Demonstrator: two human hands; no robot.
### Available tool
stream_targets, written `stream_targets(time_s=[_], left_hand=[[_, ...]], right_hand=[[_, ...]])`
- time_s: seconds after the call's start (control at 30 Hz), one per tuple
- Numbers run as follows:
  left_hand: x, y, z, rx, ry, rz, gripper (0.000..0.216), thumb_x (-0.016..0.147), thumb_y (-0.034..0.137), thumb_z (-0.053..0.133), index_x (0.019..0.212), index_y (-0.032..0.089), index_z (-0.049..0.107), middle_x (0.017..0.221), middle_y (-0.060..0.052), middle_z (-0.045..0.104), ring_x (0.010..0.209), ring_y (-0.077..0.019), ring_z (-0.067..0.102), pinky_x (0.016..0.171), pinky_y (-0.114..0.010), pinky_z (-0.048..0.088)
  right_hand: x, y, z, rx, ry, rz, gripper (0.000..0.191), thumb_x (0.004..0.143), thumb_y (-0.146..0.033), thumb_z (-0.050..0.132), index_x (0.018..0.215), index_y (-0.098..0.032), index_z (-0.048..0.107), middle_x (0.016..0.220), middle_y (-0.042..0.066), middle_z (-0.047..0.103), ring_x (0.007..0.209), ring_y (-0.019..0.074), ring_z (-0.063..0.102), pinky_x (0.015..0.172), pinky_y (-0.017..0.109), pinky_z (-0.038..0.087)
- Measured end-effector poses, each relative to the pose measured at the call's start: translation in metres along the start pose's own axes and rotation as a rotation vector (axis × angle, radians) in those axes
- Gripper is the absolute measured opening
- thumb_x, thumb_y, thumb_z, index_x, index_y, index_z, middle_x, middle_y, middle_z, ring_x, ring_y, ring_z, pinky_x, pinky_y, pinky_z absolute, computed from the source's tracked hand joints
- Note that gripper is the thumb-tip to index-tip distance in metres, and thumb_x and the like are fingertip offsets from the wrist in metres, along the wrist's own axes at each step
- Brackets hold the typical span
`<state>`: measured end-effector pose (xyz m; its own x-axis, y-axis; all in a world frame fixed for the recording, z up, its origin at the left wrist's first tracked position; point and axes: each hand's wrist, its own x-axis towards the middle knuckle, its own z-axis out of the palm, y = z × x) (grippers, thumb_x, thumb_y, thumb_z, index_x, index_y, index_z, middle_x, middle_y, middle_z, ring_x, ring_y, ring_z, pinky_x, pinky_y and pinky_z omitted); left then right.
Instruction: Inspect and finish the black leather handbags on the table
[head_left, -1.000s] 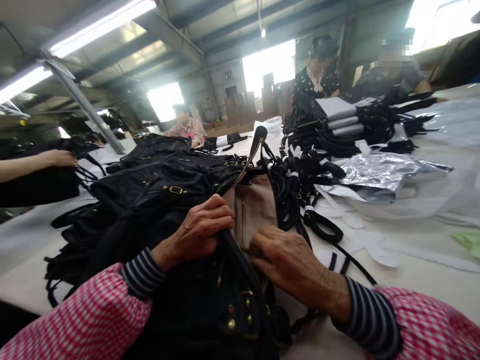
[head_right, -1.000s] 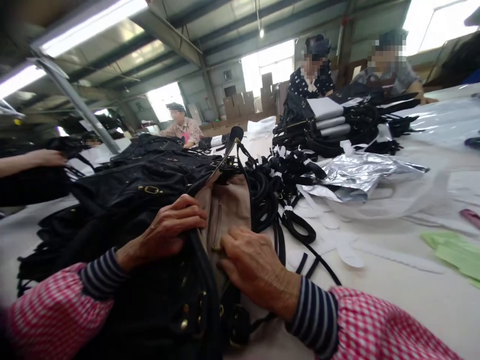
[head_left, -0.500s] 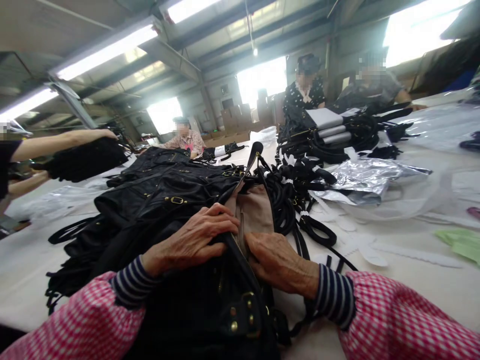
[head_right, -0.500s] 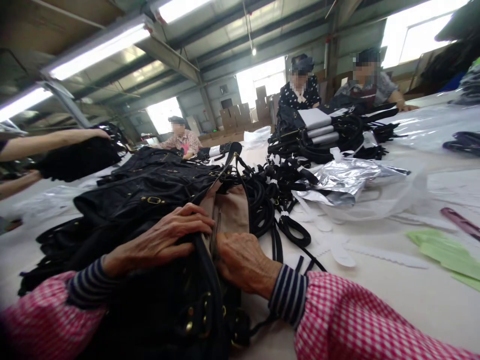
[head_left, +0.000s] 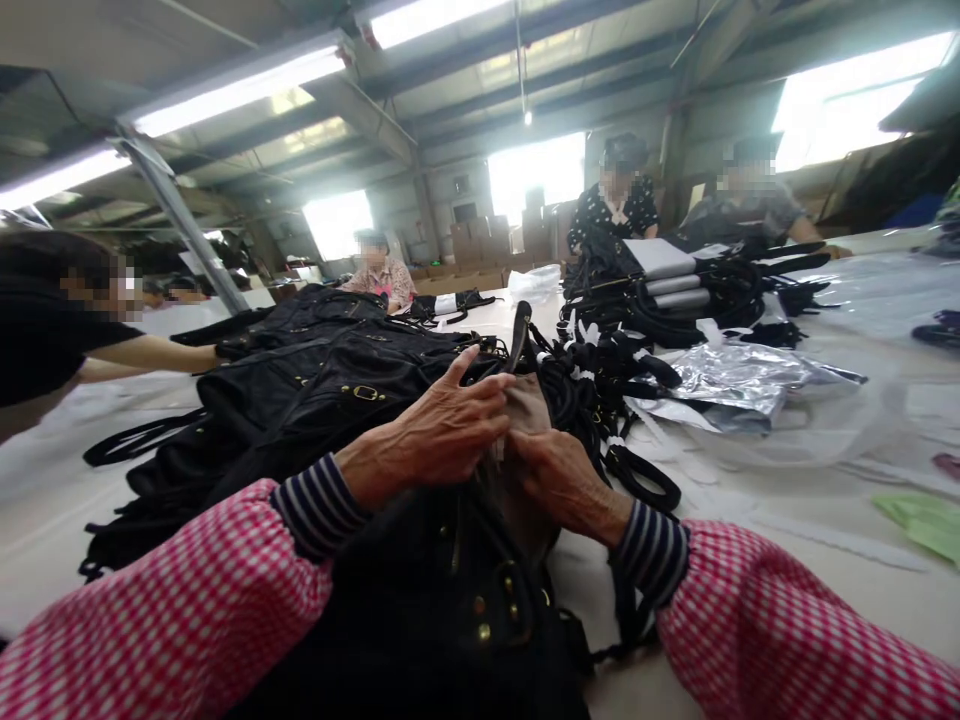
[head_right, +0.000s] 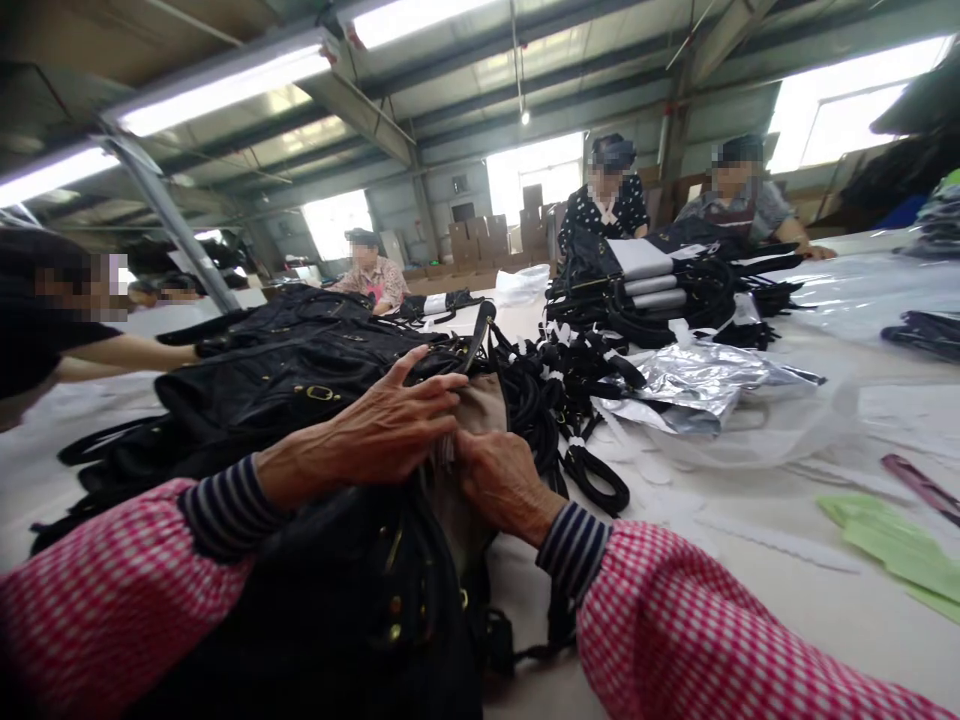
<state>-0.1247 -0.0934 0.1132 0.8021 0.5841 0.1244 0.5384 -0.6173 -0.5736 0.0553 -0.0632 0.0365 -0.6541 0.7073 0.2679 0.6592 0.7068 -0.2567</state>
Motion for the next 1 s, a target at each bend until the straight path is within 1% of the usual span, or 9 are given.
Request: stream_targets(time_s=[0.07,0.13,0.23,0.33,0.47,0.57,0.7,0.87,1.0], left_hand=[[-0.01,-0.007,0.001,-0.058,-0.023,-0.061,0.012,0.09,0.024,0.062,0.095,0.017,0.07,0.107,-0.01,0.072,0.13,-0.0288,0.052,0.115,-0.054,0.034],[-0.015,-0.013,-0.002,-0.103,-0.083,-0.137,0.018,0.092,0.034,0.062,0.087,0.018,0.07,0.1,-0.01,0.071,0.115,-0.0279,0.06,0.099,-0.045,0.046],[-0.011,-0.023,-0.009,-0.143,-0.174,-0.322,0.038,0.1,0.044,0.051,0.078,0.019,0.07,0.086,-0.008,0.069,0.088,-0.0242,0.065,0.077,-0.035,0.045],[-0.001,-0.032,-0.009,-0.203,-0.208,-0.472,0.035,0.102,0.047,0.047,0.095,0.024,0.073,0.079,-0.004,0.069,0.076,-0.0222,0.066,0.066,-0.031,0.037],[0.005,-0.021,-0.002,-0.266,-0.162,-0.426,0.01,0.091,0.03,0.064,0.093,0.027,0.073,0.083,-0.001,0.07,0.081,-0.0216,0.065,0.068,-0.031,0.034],[-0.003,0.001,0.008,-0.291,-0.004,-0.378,0.006,0.09,0.027,0.068,0.086,0.026,0.072,0.087,0.0,0.069,0.084,-0.0203,0.06,0.072,-0.034,0.034],[-0.01,0.018,0.028,-0.391,0.181,-0.336,0.011,0.09,0.029,0.072,0.101,0.032,0.074,0.094,0.003,0.072,0.098,-0.0207,0.059,0.083,-0.038,0.034],[0.004,0.017,0.05,-0.532,0.091,-0.351,0.01,0.092,0.023,0.066,0.084,0.025,0.071,0.084,0.002,0.07,0.096,-0.0202,0.059,0.077,-0.034,0.037],[0.007,0.024,0.052,-0.403,0.127,-0.398,0.014,0.092,0.021,0.06,0.079,0.02,0.063,0.084,-0.003,0.066,0.091,-0.0216,0.058,0.074,-0.033,0.042]], right_hand=[[0.018,0.002,-0.002,-0.055,0.055,0.054,0.016,0.089,-0.012,0.052,0.098,-0.017,0.065,0.096,0.01,0.075,0.085,0.0224,0.067,0.066,0.031,0.03],[0.036,0.006,-0.002,-0.05,0.131,0.074,0.012,0.092,-0.016,0.054,0.095,-0.018,0.065,0.096,0.009,0.075,0.086,0.0219,0.067,0.066,0.031,0.03],[0.054,0.012,0.003,0.032,0.213,0.04,0.009,0.096,-0.023,0.056,0.091,-0.019,0.064,0.093,0.006,0.074,0.084,0.0199,0.065,0.067,0.029,0.032],[0.051,0.014,0.009,0.107,0.266,-0.03,0.011,0.097,-0.019,0.055,0.089,-0.019,0.062,0.093,0.005,0.072,0.083,0.0179,0.063,0.071,0.027,0.035],[0.027,0.009,0.007,0.129,0.345,-0.141,0.013,0.097,-0.013,0.05,0.095,-0.018,0.061,0.095,0.006,0.069,0.087,0.0187,0.062,0.075,0.027,0.039],[0.008,0.006,0.002,0.098,0.367,-0.184,0.015,0.096,-0.013,0.047,0.09,-0.017,0.06,0.088,0.006,0.066,0.08,0.0188,0.058,0.072,0.028,0.038],[-0.005,0.011,0.005,0.201,0.311,-0.18,0.013,0.092,-0.01,0.05,0.084,-0.018,0.057,0.084,0.003,0.063,0.075,0.0168,0.055,0.068,0.027,0.037],[-0.004,0.033,-0.01,0.451,0.146,-0.095,0.012,0.09,-0.007,0.058,0.088,-0.018,0.063,0.079,-0.002,0.063,0.074,0.0131,0.057,0.07,0.023,0.04],[-0.018,0.067,-0.046,0.215,0.164,0.06,0.01,0.094,-0.013,0.058,0.09,-0.018,0.066,0.083,0.0,0.067,0.076,0.0143,0.061,0.072,0.024,0.039]])
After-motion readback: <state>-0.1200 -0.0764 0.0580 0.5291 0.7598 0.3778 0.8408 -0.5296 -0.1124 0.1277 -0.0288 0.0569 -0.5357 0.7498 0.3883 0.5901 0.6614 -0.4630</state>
